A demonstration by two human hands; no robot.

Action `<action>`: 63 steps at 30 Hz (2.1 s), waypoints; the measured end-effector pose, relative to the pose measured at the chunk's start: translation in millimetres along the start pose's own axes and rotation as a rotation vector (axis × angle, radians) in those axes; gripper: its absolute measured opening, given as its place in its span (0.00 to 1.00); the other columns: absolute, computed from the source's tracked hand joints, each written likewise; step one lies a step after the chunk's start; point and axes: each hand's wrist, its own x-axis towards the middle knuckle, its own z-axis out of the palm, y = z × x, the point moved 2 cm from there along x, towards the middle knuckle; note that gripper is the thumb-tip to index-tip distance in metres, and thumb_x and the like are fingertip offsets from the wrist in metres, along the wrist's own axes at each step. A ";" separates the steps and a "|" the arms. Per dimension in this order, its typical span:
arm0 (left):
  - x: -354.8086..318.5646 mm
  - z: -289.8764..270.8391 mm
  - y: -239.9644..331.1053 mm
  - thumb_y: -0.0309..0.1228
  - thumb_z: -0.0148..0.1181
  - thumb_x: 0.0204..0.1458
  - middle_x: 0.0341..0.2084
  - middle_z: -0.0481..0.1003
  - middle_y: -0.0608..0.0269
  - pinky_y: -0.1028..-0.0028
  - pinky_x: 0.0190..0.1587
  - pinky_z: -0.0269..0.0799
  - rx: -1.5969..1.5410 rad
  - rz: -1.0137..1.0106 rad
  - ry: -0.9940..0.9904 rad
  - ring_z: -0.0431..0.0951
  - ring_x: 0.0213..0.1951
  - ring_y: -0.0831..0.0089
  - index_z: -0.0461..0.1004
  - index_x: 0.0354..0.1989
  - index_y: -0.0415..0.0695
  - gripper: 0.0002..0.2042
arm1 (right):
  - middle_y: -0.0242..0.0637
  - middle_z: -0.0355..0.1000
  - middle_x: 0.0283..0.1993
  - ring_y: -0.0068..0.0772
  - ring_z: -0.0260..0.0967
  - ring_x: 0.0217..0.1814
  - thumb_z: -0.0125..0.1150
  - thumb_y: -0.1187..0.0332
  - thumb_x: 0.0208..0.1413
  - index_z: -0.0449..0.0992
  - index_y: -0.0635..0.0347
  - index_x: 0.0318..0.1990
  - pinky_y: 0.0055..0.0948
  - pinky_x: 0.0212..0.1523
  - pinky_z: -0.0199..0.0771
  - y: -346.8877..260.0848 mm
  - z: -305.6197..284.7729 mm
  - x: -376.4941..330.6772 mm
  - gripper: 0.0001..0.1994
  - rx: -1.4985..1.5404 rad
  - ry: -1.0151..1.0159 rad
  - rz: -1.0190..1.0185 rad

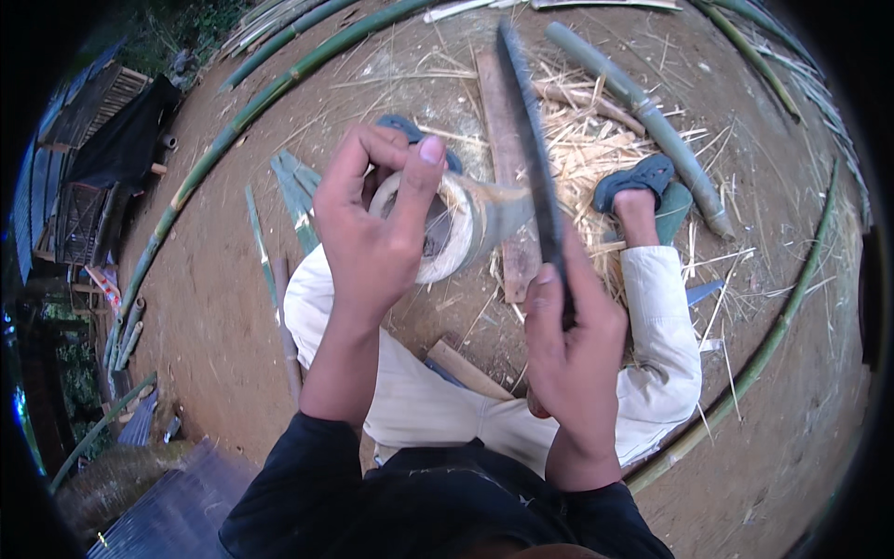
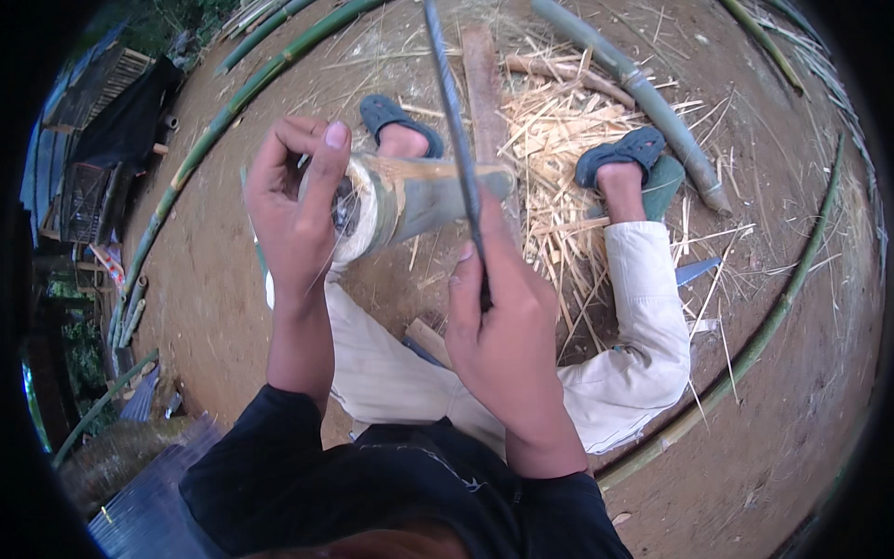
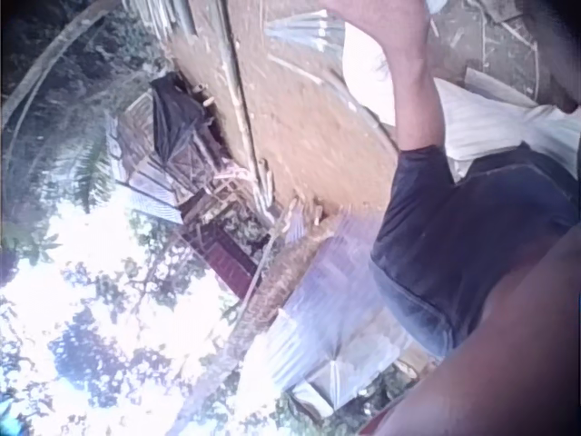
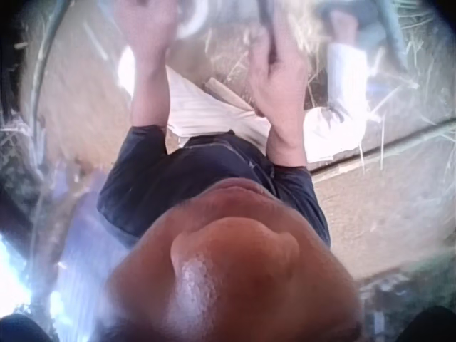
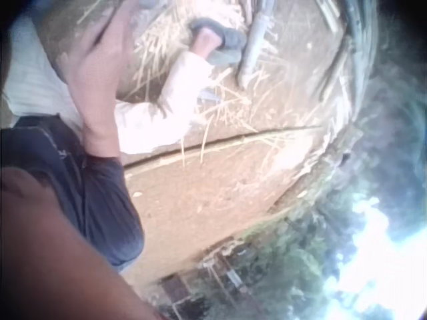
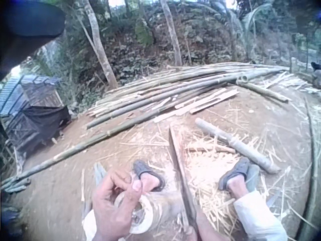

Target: The person sits on the ground and uses a knife to shave the outer layer of a bamboo pole, creating a smooth surface. They then use the knife to scrape and clean the inside of the bamboo pole, removing debris.

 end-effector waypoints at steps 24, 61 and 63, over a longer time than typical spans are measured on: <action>-13.4 24.7 3.8 0.19 0.43 0.63 0.52 0.71 0.53 0.69 0.60 0.65 0.099 0.033 0.043 0.72 0.54 0.67 0.66 0.56 0.35 0.14 | 0.36 0.72 0.35 0.11 0.61 0.23 0.46 0.73 0.71 0.53 0.67 0.75 0.14 0.23 0.60 -2.2 -7.8 21.1 0.27 0.226 0.067 -0.110; -10.9 15.3 -3.9 0.15 0.46 0.59 0.50 0.72 0.52 0.69 0.60 0.66 0.060 0.205 -0.114 0.73 0.53 0.66 0.70 0.49 0.36 0.12 | 0.40 0.76 0.44 0.17 0.66 0.28 0.46 0.77 0.69 0.61 0.70 0.71 0.21 0.31 0.68 -26.1 -4.1 -0.1 0.24 -0.020 0.022 -0.229; -9.7 10.1 -3.7 0.15 0.46 0.59 0.50 0.72 0.52 0.69 0.60 0.67 0.048 0.193 -0.096 0.73 0.54 0.66 0.71 0.49 0.36 0.12 | 0.39 0.77 0.40 0.16 0.66 0.29 0.45 0.77 0.69 0.62 0.67 0.71 0.21 0.32 0.68 -13.1 0.8 5.9 0.24 -0.049 -0.038 -0.159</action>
